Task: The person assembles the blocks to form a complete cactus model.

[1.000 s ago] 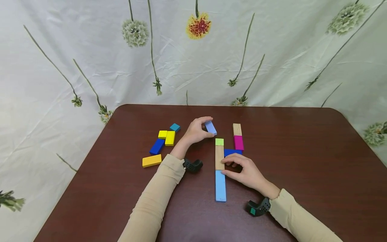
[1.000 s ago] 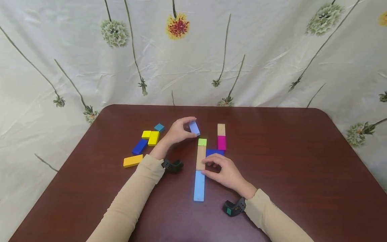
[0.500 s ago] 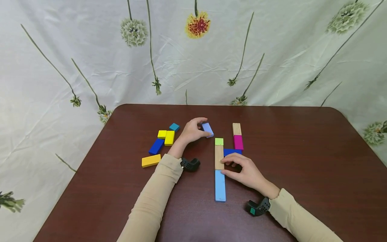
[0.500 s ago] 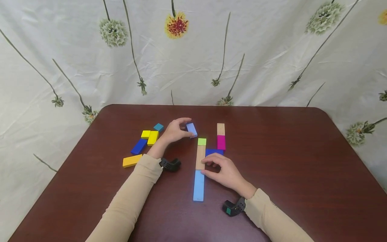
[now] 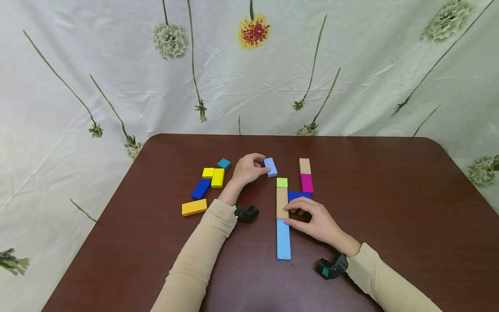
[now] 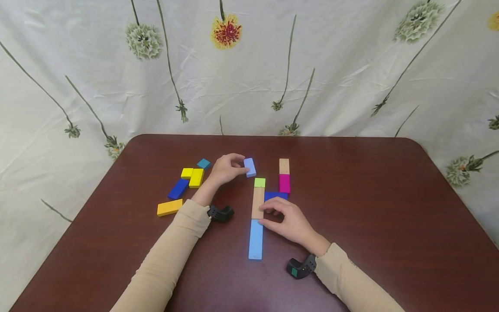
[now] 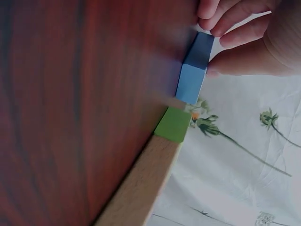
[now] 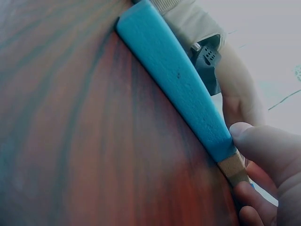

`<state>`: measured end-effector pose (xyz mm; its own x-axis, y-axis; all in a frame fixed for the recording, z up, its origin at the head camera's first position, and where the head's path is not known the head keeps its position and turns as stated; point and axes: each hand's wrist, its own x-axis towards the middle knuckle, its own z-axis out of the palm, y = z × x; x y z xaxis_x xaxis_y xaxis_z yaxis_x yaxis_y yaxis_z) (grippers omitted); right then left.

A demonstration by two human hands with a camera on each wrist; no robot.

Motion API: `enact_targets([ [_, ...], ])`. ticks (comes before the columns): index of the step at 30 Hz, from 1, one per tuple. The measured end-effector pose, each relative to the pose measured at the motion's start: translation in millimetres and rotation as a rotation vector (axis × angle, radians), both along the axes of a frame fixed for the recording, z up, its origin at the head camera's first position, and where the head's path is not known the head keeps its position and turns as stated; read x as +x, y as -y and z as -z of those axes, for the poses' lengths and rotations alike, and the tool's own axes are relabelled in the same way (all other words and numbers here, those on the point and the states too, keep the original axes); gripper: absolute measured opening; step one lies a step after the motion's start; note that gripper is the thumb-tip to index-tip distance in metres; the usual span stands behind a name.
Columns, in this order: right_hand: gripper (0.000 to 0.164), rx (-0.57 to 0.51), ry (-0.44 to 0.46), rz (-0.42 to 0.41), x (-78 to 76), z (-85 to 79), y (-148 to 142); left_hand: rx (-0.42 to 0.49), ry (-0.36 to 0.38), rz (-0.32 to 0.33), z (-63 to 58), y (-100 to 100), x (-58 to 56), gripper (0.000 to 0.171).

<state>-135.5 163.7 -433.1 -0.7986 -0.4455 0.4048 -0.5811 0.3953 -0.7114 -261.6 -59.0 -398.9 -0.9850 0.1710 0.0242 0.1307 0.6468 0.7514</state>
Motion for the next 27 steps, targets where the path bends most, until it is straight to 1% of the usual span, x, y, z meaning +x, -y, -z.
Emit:
enact_targets([
  [4,0.028,0.002,0.005,0.001,0.2,-0.2,-0.7,0.002,-0.022,0.008,3.1,-3.4,-0.9,0.045],
  [8,0.028,0.004,0.008,0.0,-0.1,0.2,-0.9,-0.008,-0.025,0.027,4.0,-6.9,-1.2,0.044],
  [16,0.027,0.005,-0.003,-0.01,-1.1,1.7,-0.5,-0.071,-0.06,0.108,4.6,-16.6,-0.8,0.042],
  [19,0.027,0.005,-0.003,-0.01,-0.9,1.0,-0.2,-0.07,-0.073,0.135,4.4,-18.9,0.6,0.04],
  [23,0.027,0.007,-0.002,-0.008,-0.2,-0.2,0.0,-0.067,-0.084,0.188,4.6,-21.4,1.8,0.039],
  [27,0.027,0.006,-0.002,-0.008,0.1,-0.5,-0.1,-0.071,-0.086,0.212,6.2,-22.5,0.4,0.038],
])
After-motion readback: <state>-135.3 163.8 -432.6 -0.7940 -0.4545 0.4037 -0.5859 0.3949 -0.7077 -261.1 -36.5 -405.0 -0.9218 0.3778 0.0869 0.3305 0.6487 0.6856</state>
